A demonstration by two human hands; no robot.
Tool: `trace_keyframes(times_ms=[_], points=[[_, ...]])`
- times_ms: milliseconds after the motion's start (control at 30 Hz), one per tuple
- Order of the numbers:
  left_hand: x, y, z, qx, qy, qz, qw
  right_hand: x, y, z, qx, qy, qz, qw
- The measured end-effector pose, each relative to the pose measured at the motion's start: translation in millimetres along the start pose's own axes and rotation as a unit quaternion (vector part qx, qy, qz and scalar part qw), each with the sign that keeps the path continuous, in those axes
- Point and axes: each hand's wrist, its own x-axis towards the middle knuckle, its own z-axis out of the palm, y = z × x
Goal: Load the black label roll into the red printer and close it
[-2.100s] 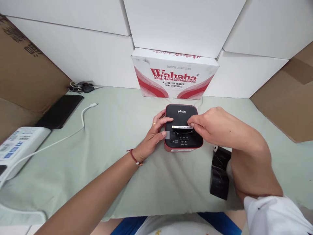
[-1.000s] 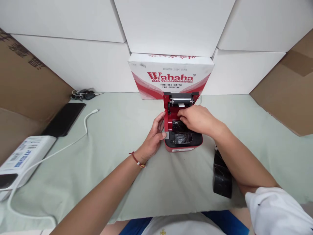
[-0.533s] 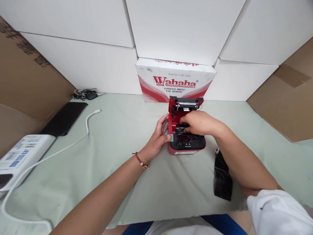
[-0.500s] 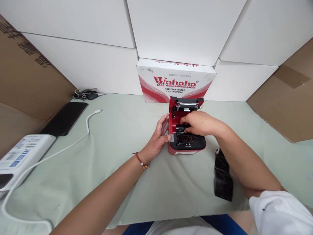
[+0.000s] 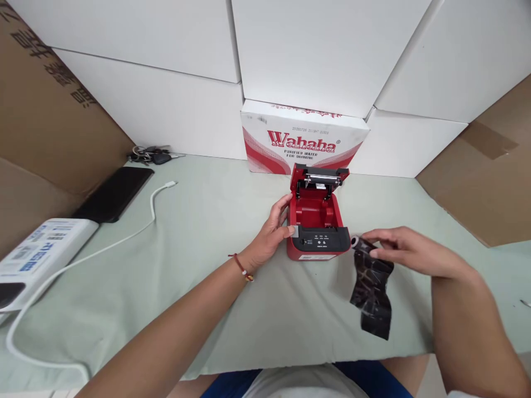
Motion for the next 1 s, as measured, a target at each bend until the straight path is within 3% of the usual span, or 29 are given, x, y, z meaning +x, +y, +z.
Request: trace_keyframes(times_ms=[67, 100, 200, 267, 400, 500, 600, 700, 767, 867, 1000], points=[[0, 0, 0.3, 0.0, 0.001, 0.0, 1.0, 2, 8, 26, 0.036, -0.042, 0.005, 0.998], [0, 0, 0.4, 0.0, 0.001, 0.001, 1.0, 1, 12, 36, 0.039, -0.034, 0.011, 0.999], [0, 0, 0.4, 0.005, 0.002, 0.003, 1.0, -11, 26, 53, -0.02, 0.085, 0.072, 0.994], [0, -1, 0.3, 0.009, -0.002, 0.003, 1.0, -19, 37, 56, -0.065, 0.121, 0.111, 0.984], [1, -1, 0.7, 0.015, 0.001, 0.006, 1.0, -25, 50, 60, -0.099, 0.075, 0.073, 0.99], [0, -1, 1.3, 0.012, 0.006, 0.008, 1.0, -29, 45, 53, -0.126, 0.031, 0.039, 0.991], [-1, 0, 1.2, 0.012, 0.002, -0.002, 1.0, -43, 27, 25, -0.12, -0.001, -0.013, 0.993], [-2, 0, 0.9, 0.016, 0.003, -0.008, 1.0, -50, -7, -9, -0.114, 0.038, -0.086, 0.989], [-1, 1, 1.0, 0.01, 0.007, -0.01, 1.0, -40, -34, -20, -0.122, 0.056, -0.137, 0.981], [-1, 0, 1.6, -0.002, 0.009, -0.012, 1.0, 1, -70, -11, -0.139, 0.065, -0.17, 0.973], [0, 0, 2.5, -0.008, 0.006, -0.009, 1.0, 61, -96, 18, -0.195, 0.044, -0.143, 0.969]])
